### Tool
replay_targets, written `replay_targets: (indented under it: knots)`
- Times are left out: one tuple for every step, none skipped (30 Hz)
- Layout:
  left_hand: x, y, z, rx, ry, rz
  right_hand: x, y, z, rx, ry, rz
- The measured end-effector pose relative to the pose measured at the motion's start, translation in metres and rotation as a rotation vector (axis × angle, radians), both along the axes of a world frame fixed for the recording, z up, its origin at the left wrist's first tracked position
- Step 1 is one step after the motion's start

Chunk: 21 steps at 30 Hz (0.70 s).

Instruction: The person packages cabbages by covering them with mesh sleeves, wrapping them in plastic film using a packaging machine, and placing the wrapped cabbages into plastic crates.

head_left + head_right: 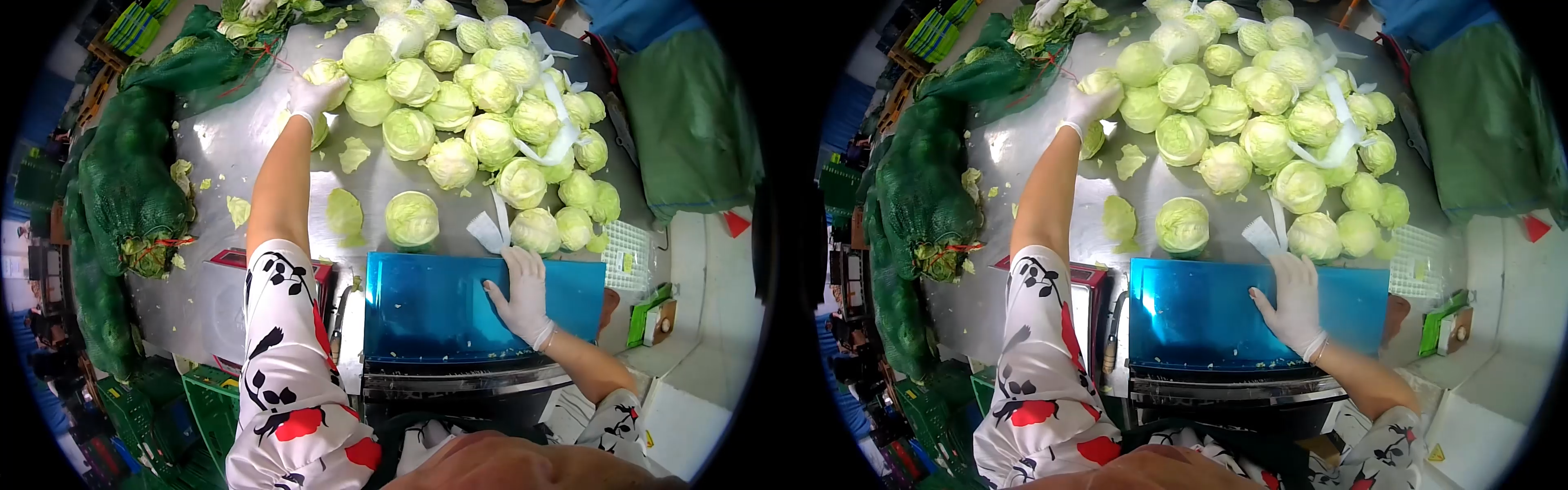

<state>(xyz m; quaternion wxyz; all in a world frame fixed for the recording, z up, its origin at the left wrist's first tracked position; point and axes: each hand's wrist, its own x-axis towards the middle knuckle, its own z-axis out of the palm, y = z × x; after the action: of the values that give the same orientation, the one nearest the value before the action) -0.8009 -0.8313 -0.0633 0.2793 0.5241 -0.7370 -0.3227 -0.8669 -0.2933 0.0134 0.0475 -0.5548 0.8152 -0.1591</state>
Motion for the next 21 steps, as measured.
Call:
replay_targets:
  knots:
    - [0.003,0.004,-0.001,-0.008,0.013,0.003,0.000,0.000,0.000,0.006,-0.004,-0.002]
    - [0.006,0.006,0.001,-0.021,0.026,0.005,0.000,-0.001,-0.001,0.007,-0.007,-0.005]
    - [0.008,0.009,0.003,-0.034,0.039,0.007,0.000,-0.001,-0.001,-0.002,-0.007,-0.004]
    - [0.009,0.008,0.001,-0.047,0.053,0.006,0.000,0.000,-0.002,-0.011,-0.006,-0.005]
    - [0.010,0.013,-0.012,-0.154,0.139,0.012,0.000,0.001,-0.002,-0.017,-0.006,-0.010]
    - [0.018,0.033,0.003,-0.204,0.156,-0.029,0.000,0.002,0.000,-0.018,-0.015,-0.006]
    - [0.035,0.067,0.030,-0.245,0.173,-0.074,-0.001,0.000,0.002,-0.013,-0.024,-0.007]
    - [0.051,0.096,0.045,-0.287,0.193,-0.117,-0.001,0.000,0.004,-0.009,-0.034,-0.007]
    - [0.066,0.105,0.034,-0.215,0.324,-0.150,-0.001,0.001,0.003,-0.025,-0.021,-0.002]
    - [0.087,0.112,0.023,-0.140,0.450,-0.176,-0.002,0.004,0.002,-0.035,-0.027,-0.004]
    - [0.113,0.130,0.025,-0.066,0.506,-0.171,-0.003,0.004,0.000,-0.050,-0.032,0.001]
    - [0.143,0.152,0.030,0.006,0.560,-0.162,-0.003,0.004,-0.001,-0.068,-0.040,0.009]
    - [0.173,0.175,0.035,-0.006,0.539,-0.125,-0.003,0.003,0.000,-0.099,-0.019,-0.003]
    - [0.201,0.197,0.041,-0.025,0.521,-0.081,-0.005,0.003,-0.001,-0.108,-0.029,-0.012]
    - [0.227,0.220,0.047,-0.016,0.545,-0.033,-0.009,0.002,-0.003,-0.118,-0.042,-0.014]
    - [0.251,0.241,0.052,-0.011,0.567,0.020,-0.013,-0.001,-0.006,-0.130,-0.058,-0.010]
    - [0.280,0.255,0.052,-0.057,0.472,0.058,-0.024,-0.013,-0.006,-0.066,-0.275,-0.197]
    - [0.308,0.269,0.050,-0.098,0.373,0.098,-0.045,-0.028,-0.009,-0.077,-0.457,-0.237]
    - [0.328,0.284,0.053,-0.070,0.346,0.148,-0.068,-0.043,-0.018,0.022,-0.376,-0.158]
    - [0.345,0.297,0.052,-0.026,0.338,0.192,-0.077,-0.062,-0.016,0.135,-0.343,-0.114]
    - [0.361,0.307,0.048,-0.056,0.209,0.173,-0.085,-0.082,-0.020,0.309,-0.309,-0.075]
